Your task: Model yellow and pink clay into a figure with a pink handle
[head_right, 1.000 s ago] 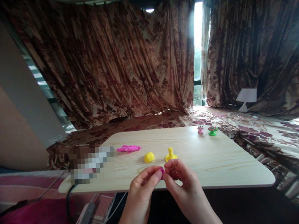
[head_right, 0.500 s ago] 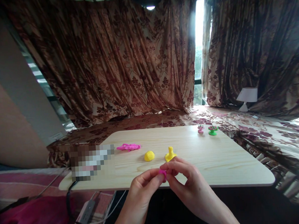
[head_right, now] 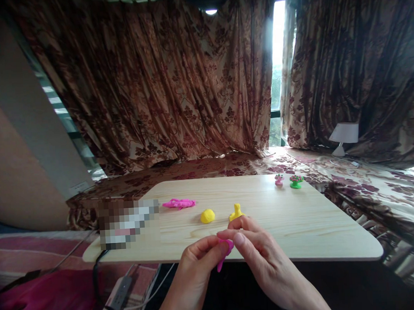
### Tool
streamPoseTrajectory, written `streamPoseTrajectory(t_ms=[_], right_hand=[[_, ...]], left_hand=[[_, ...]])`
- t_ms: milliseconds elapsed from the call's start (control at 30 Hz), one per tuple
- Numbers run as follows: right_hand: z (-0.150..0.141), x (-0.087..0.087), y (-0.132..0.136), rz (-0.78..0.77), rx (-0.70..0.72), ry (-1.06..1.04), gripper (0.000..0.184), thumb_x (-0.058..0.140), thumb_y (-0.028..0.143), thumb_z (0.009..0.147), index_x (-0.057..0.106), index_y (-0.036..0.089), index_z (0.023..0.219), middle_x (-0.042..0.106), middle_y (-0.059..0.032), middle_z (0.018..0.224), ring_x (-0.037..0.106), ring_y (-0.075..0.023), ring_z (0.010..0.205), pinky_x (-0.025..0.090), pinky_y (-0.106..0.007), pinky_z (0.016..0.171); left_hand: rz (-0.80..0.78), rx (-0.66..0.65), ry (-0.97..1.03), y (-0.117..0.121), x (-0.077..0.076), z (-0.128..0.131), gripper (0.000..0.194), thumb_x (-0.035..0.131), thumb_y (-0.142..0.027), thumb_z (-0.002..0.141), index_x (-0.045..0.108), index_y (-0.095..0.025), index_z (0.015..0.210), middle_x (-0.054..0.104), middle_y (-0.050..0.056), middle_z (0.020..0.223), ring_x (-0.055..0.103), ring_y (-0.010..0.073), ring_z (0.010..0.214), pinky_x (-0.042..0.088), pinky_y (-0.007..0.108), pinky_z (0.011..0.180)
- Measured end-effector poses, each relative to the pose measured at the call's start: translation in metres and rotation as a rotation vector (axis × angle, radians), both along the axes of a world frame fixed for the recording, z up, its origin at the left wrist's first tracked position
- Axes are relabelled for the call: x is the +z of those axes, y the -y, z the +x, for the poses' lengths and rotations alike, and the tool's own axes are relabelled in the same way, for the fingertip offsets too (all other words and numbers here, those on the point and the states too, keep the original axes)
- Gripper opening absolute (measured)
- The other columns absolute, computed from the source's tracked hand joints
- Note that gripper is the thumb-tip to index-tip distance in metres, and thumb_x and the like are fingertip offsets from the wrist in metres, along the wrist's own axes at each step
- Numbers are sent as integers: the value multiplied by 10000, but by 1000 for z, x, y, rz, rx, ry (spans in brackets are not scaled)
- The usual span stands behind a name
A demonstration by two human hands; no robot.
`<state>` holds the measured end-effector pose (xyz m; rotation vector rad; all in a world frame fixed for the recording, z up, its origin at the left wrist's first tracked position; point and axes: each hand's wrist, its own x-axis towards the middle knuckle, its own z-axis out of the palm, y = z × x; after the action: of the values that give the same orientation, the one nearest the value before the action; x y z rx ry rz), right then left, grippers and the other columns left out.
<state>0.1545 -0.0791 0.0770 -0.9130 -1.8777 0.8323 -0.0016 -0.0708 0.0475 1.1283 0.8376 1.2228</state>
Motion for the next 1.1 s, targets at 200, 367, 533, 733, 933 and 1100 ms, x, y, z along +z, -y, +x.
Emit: streamPoseTrajectory(t_ms=[200,367,533,733,933,1100], right_hand=[[-1,2,4,-28,-133,45,432,273,423,976,635,284,1166,554,-9,1241,455,-216,1229,350,-317,1041],[-3,4,6,15,-135,42,452,261,425,974,665,288,1125,579,-8,1221,507,-217,1177,419,-302,979],[-4,0,5,61,-98,5,454,253,410,978,680,304,1090,580,0,1174,502,-212,1165,433,-278,941],[-9,-8,2,55,-43,-52,412,266,348,991,663,322,1096,553,12,1042,518,-145,1040,363,-225,960],[-1,-14,-3,-16,-103,-140,447,233,405,985,639,296,1137,565,-8,1141,491,-184,1110,294,-320,1043],[-5,-15,-3,12,-207,-138,269,475,394,912,628,232,1063,619,-38,1020,536,-208,1043,374,-341,969]], left_hand=[[-19,12,21,2,4,-2,138,723,-289,744,736,-153,764,658,-7,652,498,115,670,361,236,672],[-30,67,44,7,12,3,118,716,-249,725,757,-147,767,717,33,707,550,156,710,385,273,705],[-16,117,62,10,19,4,99,721,-252,699,771,-172,726,734,38,716,576,186,737,397,283,702],[15,130,123,12,20,6,85,707,-228,714,767,-174,687,724,24,723,592,179,780,412,280,795],[-70,123,105,9,12,6,122,738,-265,698,769,-156,744,728,47,722,567,166,727,416,293,745],[-124,132,214,3,0,2,119,740,-261,716,756,-170,791,732,51,770,593,185,823,408,330,846]])
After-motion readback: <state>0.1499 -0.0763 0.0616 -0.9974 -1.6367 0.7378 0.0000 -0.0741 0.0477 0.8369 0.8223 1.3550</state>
